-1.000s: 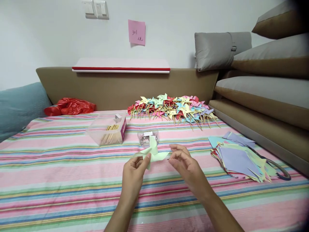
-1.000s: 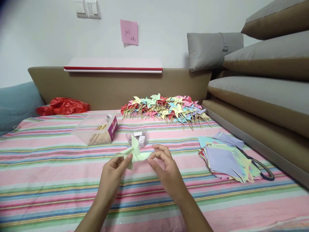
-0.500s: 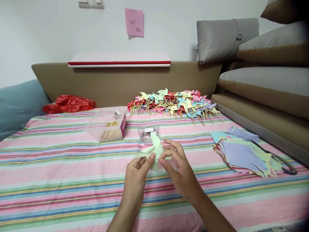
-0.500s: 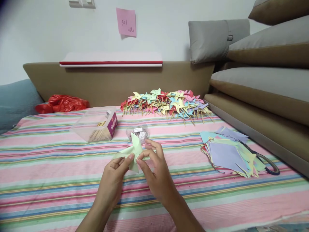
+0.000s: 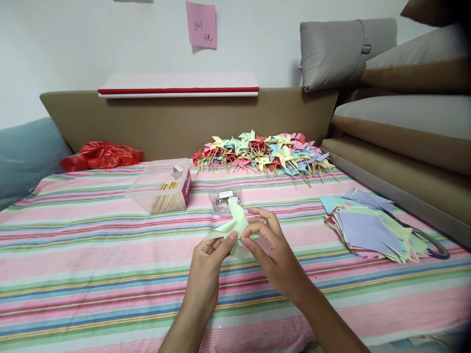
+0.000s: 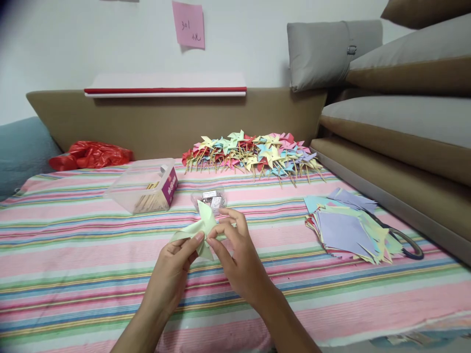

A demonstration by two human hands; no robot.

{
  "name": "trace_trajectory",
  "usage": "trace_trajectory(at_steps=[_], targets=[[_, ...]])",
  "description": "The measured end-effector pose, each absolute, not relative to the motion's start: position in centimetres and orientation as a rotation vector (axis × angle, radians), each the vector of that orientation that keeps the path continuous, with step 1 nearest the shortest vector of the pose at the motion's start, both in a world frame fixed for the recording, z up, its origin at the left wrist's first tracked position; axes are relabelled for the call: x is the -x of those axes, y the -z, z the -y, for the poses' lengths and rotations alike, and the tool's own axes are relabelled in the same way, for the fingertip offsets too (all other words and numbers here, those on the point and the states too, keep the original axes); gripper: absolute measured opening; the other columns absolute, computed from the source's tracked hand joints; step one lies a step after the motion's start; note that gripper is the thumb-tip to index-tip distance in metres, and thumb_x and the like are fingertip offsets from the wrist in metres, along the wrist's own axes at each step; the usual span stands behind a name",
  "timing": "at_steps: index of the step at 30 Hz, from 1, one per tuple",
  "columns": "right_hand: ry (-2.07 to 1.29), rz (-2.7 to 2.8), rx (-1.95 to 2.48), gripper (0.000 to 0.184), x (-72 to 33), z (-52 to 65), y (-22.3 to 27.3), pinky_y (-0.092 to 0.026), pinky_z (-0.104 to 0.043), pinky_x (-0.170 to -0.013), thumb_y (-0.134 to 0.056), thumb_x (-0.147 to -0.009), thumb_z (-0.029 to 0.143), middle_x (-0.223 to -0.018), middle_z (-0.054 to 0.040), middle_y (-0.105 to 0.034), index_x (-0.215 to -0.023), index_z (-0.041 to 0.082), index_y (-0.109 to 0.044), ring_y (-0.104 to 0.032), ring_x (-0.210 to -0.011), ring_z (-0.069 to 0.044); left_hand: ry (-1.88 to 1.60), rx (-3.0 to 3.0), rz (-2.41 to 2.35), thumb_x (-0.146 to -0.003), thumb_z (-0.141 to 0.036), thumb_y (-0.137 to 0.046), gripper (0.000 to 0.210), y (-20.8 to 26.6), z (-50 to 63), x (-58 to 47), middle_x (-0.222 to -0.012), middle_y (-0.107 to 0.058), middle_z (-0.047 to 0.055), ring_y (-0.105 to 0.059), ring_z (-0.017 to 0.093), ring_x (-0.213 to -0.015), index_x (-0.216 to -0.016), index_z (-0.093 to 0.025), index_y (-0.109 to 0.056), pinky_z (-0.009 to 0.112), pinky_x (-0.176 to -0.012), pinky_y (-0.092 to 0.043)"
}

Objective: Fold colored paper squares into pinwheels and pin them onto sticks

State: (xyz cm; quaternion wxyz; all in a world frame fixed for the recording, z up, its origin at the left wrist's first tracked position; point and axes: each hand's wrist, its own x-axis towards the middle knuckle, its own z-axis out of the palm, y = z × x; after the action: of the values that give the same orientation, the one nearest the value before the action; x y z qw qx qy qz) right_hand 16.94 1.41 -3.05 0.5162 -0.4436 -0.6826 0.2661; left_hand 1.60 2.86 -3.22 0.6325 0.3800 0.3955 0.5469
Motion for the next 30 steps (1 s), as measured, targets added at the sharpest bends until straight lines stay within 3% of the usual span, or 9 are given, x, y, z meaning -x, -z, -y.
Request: trace_trajectory(at_steps=[6, 14, 22, 30], targets=[[-0.676, 1.649, 1.076, 0.011, -17.00, -1.42, 2.73, -0.035, -0.041, -0.113, -0.053, -0.101, 0.031, -0.136, -0.0075, -0.043, -0.097, 0.026, -0.062, -0.045, -0.134, -0.024, -1.214, -0.903, -0.945, -0.078, -0.036, -0.083, 0.022, 3.23, -2.87, -1.42, -0.077, -0.069, 0.000, -0.053, 0.011, -0.072, -0.089, -0.017, -0.080, 0.021, -0.068, -0.044], [-0.688, 1.690, 1.070, 0.012, -17.38, -1.50, 2.71, -0.041, -0.041, -0.106, -0.051, -0.100, 0.029, -0.113, -0.0064, -0.052, -0.095, 0.025, -0.061, -0.050, -0.123, -0.025, -1.221, -0.966, -0.970, -0.077, -0.039, -0.082, 0.025, 3.16, -2.67, -1.43, -0.081, -0.074, 0.004, -0.061, 0.017, -0.078, -0.087, -0.017, -0.080, 0.027, -0.074, -0.048], [-0.705, 1.706, 1.070, 0.012, -17.37, -1.70, 2.62, -0.042, -0.041, -0.103, -0.050, -0.101, 0.028, -0.107, -0.0060, -0.055, -0.093, 0.025, -0.059, -0.051, -0.120, -0.026, -1.260, -1.044, -1.026, -0.073, -0.039, -0.085, 0.029, 2.75, -2.65, -1.37, -0.070, -0.070, 0.002, -0.062, 0.017, -0.069, -0.092, -0.017, -0.081, 0.027, -0.066, -0.050], [-0.742, 1.691, 1.068, 0.011, -17.43, -1.49, 2.21, -0.040, -0.039, -0.100, -0.052, -0.100, 0.025, -0.104, -0.0045, -0.055, -0.091, 0.025, -0.059, -0.050, -0.117, -0.024, -1.259, -1.255, -1.053, -0.083, -0.037, -0.077, 0.022, 3.12, -2.54, -0.93, -0.075, -0.069, 0.001, -0.061, 0.017, -0.072, -0.097, -0.020, -0.080, 0.025, -0.066, -0.047]])
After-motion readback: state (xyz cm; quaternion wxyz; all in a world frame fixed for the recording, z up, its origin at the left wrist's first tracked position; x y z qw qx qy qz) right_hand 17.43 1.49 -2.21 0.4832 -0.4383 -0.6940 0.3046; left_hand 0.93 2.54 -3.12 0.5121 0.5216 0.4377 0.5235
